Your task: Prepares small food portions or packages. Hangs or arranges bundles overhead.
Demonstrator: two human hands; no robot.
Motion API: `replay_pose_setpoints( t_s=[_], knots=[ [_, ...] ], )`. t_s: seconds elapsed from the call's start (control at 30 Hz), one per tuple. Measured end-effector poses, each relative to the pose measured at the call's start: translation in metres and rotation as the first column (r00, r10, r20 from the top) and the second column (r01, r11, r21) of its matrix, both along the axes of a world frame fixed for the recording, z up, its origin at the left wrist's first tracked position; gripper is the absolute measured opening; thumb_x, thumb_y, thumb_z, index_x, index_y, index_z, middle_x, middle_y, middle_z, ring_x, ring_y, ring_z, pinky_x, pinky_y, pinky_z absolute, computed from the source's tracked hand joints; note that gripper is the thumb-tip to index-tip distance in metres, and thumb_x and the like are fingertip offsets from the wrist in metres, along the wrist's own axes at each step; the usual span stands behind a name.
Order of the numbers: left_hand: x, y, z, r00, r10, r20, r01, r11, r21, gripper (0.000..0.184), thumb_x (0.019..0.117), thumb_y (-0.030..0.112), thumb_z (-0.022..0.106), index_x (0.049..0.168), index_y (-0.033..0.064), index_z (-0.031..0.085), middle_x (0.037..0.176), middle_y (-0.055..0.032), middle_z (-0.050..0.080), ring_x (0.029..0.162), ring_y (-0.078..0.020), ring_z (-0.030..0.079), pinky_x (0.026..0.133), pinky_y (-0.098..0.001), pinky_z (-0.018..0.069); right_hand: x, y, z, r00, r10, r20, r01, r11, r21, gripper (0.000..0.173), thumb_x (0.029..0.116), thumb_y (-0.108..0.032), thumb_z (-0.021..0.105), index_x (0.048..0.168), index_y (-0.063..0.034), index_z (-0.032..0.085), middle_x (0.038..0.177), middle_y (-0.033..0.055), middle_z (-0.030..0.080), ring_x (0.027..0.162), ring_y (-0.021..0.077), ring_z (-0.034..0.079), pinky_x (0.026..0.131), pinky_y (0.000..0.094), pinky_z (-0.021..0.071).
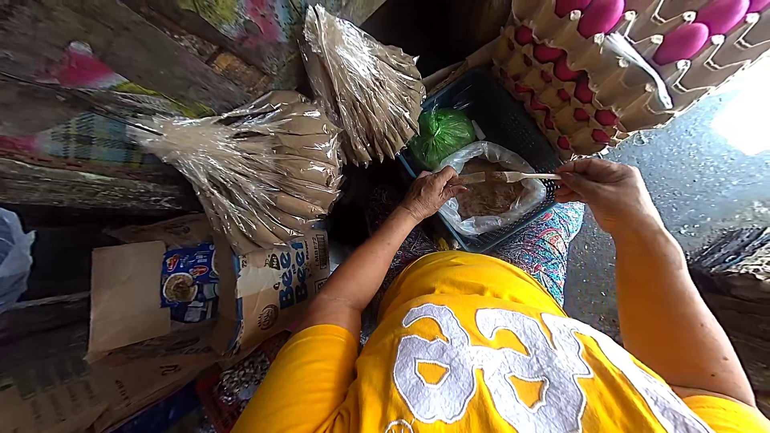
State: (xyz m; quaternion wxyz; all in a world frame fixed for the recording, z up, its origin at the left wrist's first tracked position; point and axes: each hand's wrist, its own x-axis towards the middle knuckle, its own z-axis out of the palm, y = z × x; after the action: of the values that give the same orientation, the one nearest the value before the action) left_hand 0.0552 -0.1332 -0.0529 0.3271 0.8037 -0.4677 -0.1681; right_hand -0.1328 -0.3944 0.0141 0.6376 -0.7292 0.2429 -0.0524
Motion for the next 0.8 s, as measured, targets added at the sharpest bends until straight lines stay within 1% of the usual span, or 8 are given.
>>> replay_pose_setpoints(
  t_s=[0.13, 0.23, 0.4, 0.57, 0.63, 0.7, 0.77, 0.8],
  knots=[
    [0.000, 0.000, -0.002, 1.000, -0.013, -0.004, 0.013, 1.000, -0.010, 0.036, 0.0993, 0.032, 0.066, 0.106, -0.0039, 0.066, 0.083, -0.0163, 0.068, 0.080, -0.0296, 0.068, 0.090, -0.0506, 0.0501, 0.002, 0.002, 0.001, 0.999, 0.026, 0.024, -0.025, 1.000, -0.011, 0.011, 0.0994, -0.004, 0.060, 0.108, -0.0042, 0.067, 0.088, -0.0027, 0.070, 0.071, 0.0031, 0.069, 0.070, 0.0239, 0.0623],
    [-0.001, -0.001, 0.000, 1.000, -0.022, -0.006, 0.022, 1.000, -0.013, 0.035, 0.0988, 0.030, 0.067, 0.106, -0.0037, 0.066, 0.084, -0.0163, 0.069, 0.082, -0.0296, 0.068, 0.090, -0.0505, 0.0504, 0.006, 0.003, 0.000, 0.999, 0.040, -0.015, -0.040, 0.999, -0.035, 0.012, 0.1006, -0.005, 0.060, 0.110, -0.0037, 0.067, 0.090, -0.0005, 0.070, 0.071, 0.0040, 0.069, 0.071, 0.0253, 0.0624],
    [-0.001, -0.001, -0.003, 0.999, -0.035, -0.014, 0.035, 0.999, -0.007, 0.035, 0.0993, 0.031, 0.066, 0.105, -0.0034, 0.065, 0.081, -0.0160, 0.067, 0.079, -0.0299, 0.067, 0.087, -0.0507, 0.0502, 0.016, 0.007, -0.001, 0.998, 0.055, -0.038, -0.057, 0.997, -0.058, 0.012, 0.0992, -0.005, 0.062, 0.108, -0.0012, 0.068, 0.088, 0.0027, 0.071, 0.071, 0.0062, 0.070, 0.070, 0.0264, 0.0631],
    [-0.003, -0.002, -0.002, 0.999, -0.043, -0.018, 0.043, 0.999, 0.001, 0.037, 0.0990, 0.032, 0.067, 0.107, -0.0044, 0.065, 0.080, -0.0166, 0.067, 0.078, -0.0304, 0.067, 0.088, -0.0507, 0.0504, 0.024, 0.018, 0.006, 0.990, 0.098, -0.100, -0.113, 0.981, -0.156, 0.016, 0.1011, -0.007, 0.061, 0.112, 0.0013, 0.068, 0.094, 0.0084, 0.071, 0.074, 0.0078, 0.071, 0.073, 0.0281, 0.0627],
    [-0.005, -0.003, -0.001, 0.999, -0.035, -0.035, 0.035, 0.999, 0.012, 0.039, 0.0980, 0.033, 0.068, 0.107, -0.0045, 0.065, 0.080, -0.0166, 0.066, 0.078, -0.0304, 0.066, 0.088, -0.0504, 0.0498, 0.028, 0.026, 0.010, 0.986, 0.115, -0.119, -0.140, 0.963, -0.231, 0.016, 0.1024, -0.009, 0.060, 0.112, 0.0007, 0.069, 0.095, 0.0099, 0.071, 0.075, 0.0091, 0.071, 0.074, 0.0294, 0.0623],
    [-0.008, -0.003, 0.001, 0.998, -0.015, -0.059, 0.016, 1.000, 0.019, 0.041, 0.0965, 0.034, 0.070, 0.108, -0.0043, 0.065, 0.080, -0.0164, 0.066, 0.079, -0.0303, 0.065, 0.089, -0.0505, 0.0491, 0.031, 0.035, 0.013, 0.983, 0.160, -0.093, -0.183, 0.912, -0.367, 0.016, 0.1028, -0.009, 0.060, 0.111, 0.0012, 0.070, 0.100, 0.0132, 0.072, 0.079, 0.0145, 0.072, 0.078, 0.0348, 0.0621],
    [-0.010, -0.003, 0.000, 0.997, 0.016, -0.071, -0.016, 1.000, -0.003, 0.042, 0.0950, 0.034, 0.072, 0.111, -0.0041, 0.066, 0.083, -0.0169, 0.069, 0.082, -0.0304, 0.068, 0.089, -0.0511, 0.0513, 0.031, 0.046, 0.019, 0.966, 0.257, -0.020, -0.226, 0.807, -0.546, 0.017, 0.1021, -0.004, 0.058, 0.111, 0.0027, 0.071, 0.105, 0.0190, 0.070, 0.086, 0.0261, 0.072, 0.083, 0.0451, 0.0607],
    [-0.012, -0.002, -0.001, 0.997, 0.031, -0.072, -0.033, 0.999, -0.029, 0.041, 0.0945, 0.033, 0.073, 0.110, -0.0040, 0.066, 0.084, -0.0166, 0.069, 0.082, -0.0300, 0.068, 0.089, -0.0508, 0.0517, 0.031, 0.052, 0.024, 0.947, 0.320, 0.027, -0.229, 0.731, -0.642, 0.017, 0.1015, -0.002, 0.057, 0.111, 0.0032, 0.071, 0.104, 0.0211, 0.070, 0.089, 0.0319, 0.071, 0.082, 0.0498, 0.0591]
  ],
)
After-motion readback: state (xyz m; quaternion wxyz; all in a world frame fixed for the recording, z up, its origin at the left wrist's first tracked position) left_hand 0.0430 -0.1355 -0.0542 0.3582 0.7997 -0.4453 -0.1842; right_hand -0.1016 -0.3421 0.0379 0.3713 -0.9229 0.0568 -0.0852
